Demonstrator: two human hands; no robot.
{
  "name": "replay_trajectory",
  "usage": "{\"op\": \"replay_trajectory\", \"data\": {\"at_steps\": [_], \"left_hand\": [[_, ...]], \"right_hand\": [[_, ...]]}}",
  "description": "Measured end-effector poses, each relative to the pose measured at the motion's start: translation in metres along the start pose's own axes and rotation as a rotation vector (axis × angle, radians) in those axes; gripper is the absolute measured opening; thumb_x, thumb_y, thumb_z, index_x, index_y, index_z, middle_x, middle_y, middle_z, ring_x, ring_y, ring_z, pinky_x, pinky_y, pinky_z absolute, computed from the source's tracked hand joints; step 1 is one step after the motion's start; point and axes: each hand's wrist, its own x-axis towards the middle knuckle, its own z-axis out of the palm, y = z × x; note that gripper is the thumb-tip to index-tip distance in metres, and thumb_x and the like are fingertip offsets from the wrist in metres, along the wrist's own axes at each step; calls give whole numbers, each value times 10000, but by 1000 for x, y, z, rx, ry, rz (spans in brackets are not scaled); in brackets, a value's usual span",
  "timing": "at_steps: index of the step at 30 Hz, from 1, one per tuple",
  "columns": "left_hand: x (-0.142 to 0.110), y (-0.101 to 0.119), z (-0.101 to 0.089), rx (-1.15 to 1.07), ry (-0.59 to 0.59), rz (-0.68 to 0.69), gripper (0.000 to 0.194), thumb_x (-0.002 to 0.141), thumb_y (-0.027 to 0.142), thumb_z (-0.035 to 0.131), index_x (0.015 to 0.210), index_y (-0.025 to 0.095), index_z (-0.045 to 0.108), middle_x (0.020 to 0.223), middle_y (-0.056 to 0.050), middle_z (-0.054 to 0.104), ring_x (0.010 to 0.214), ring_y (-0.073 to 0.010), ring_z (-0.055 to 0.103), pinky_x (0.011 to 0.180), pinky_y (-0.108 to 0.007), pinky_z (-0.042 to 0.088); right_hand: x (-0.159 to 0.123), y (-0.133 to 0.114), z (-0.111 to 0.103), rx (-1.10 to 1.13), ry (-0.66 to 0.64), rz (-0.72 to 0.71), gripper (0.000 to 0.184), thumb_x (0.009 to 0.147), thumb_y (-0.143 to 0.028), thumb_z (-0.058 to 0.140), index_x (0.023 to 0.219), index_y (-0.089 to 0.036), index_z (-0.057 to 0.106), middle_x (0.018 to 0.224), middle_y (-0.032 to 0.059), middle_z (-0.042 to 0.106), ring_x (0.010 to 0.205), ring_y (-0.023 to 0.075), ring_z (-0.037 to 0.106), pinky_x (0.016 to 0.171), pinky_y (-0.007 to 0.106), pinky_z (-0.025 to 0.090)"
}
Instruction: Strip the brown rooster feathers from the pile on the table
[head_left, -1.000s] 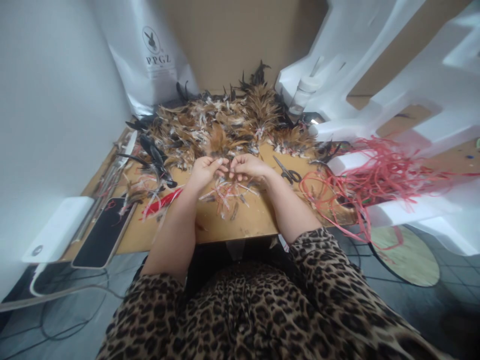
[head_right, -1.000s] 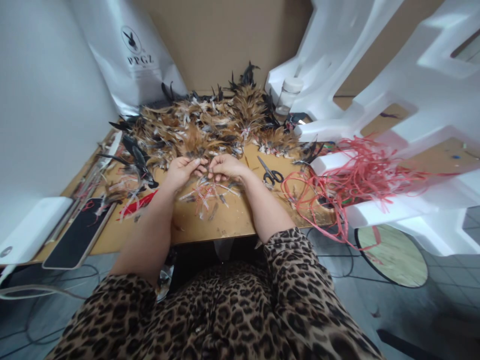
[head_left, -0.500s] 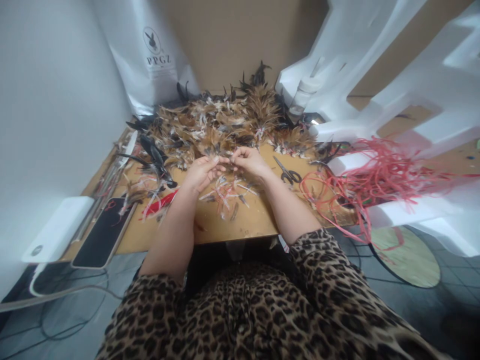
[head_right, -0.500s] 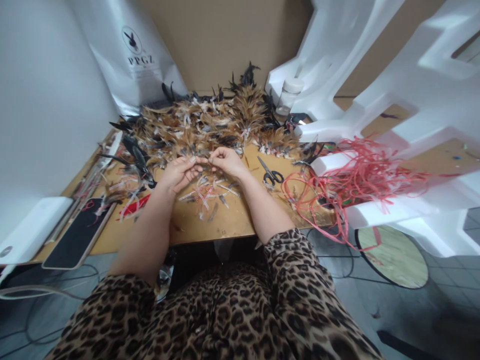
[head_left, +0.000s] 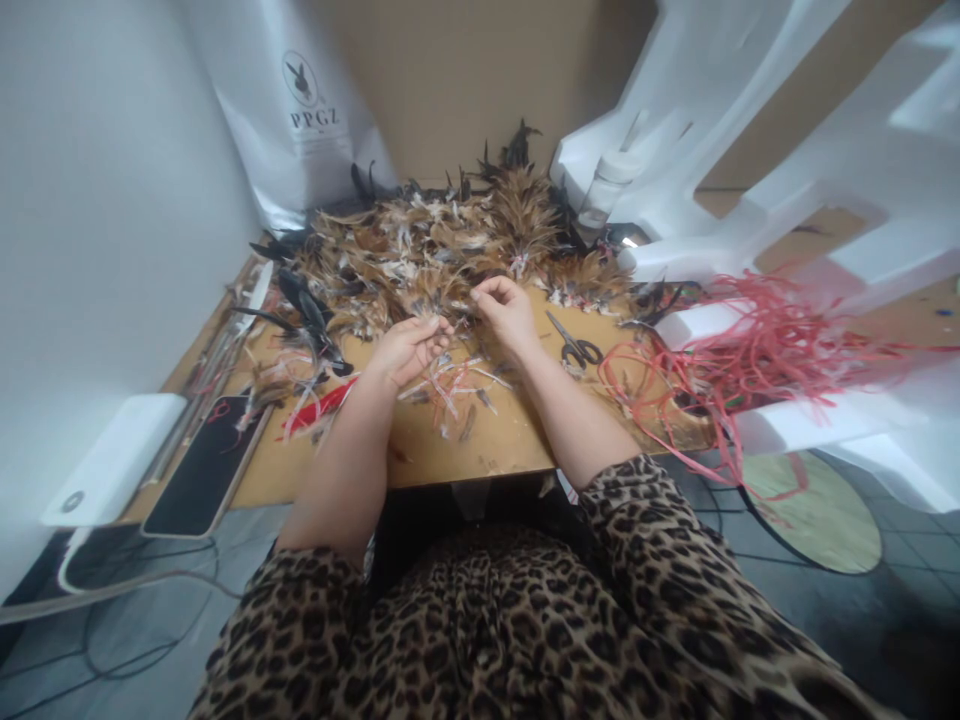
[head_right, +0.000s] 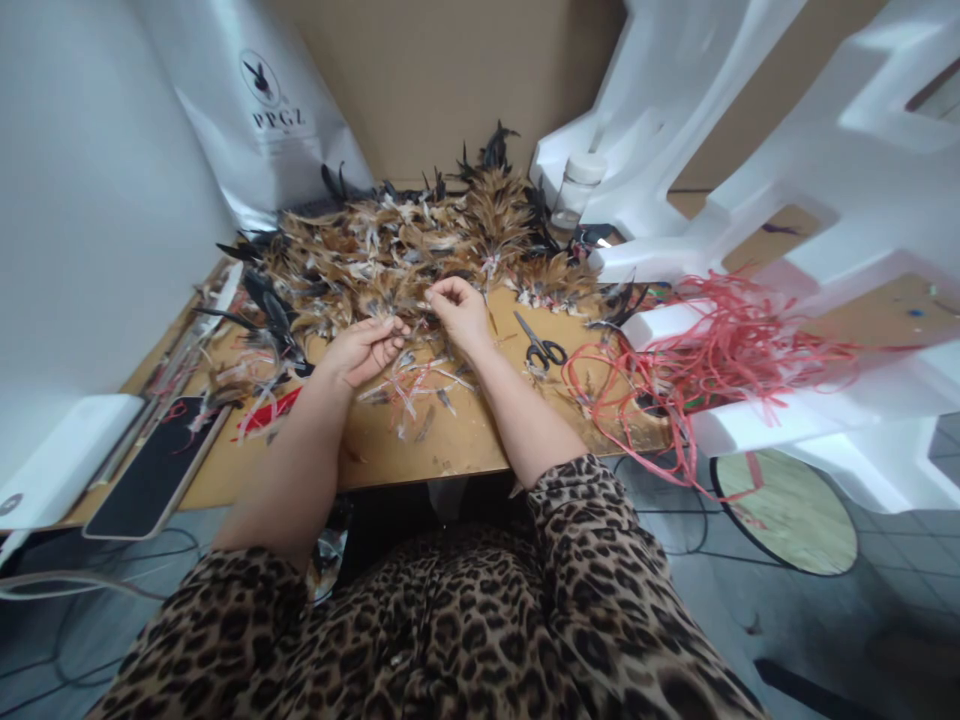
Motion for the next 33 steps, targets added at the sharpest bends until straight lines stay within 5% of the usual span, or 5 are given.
{"op": "replay_trajectory", "data": {"at_steps": [8, 15, 25, 33], "left_hand": [[0, -8, 8, -38, -25, -105, 145, 825, 69, 494, 770, 57, 627, 784, -127, 686, 614, -94, 635, 528, -143, 479], [2, -10, 17, -130, 26, -76, 202, 832, 23, 452, 753, 66, 633, 716, -64, 665, 559, -58, 610, 494, -111, 460], [9, -8, 3, -262, 167, -24, 209, 844, 16, 433, 786, 57, 629, 675, -54, 648, 582, -48, 620, 553, -98, 486], [13, -14, 2, -61, 267, 87, 113, 798, 39, 535, 745, 41, 635, 598, -38, 622, 495, -39, 576, 511, -115, 456]], "right_hand": [[-2, 2, 5, 24, 64, -67, 253, 696, -382, 652, 728, -180, 502, 566, -67, 457, 489, 43, 376, 470, 168, 324], [-7, 4, 14, 187, 9, 33, 262, 699, -377, 666, 776, -197, 492, 645, -55, 592, 446, 35, 459, 421, 154, 385], [-2, -10, 6, 384, -4, 197, 229, 706, -280, 672, 750, -186, 467, 689, -32, 658, 561, 53, 595, 460, 132, 441], [-4, -1, 7, 259, -129, 53, 298, 673, -358, 704, 761, -182, 480, 671, -26, 645, 576, 78, 620, 466, 150, 455]]}}
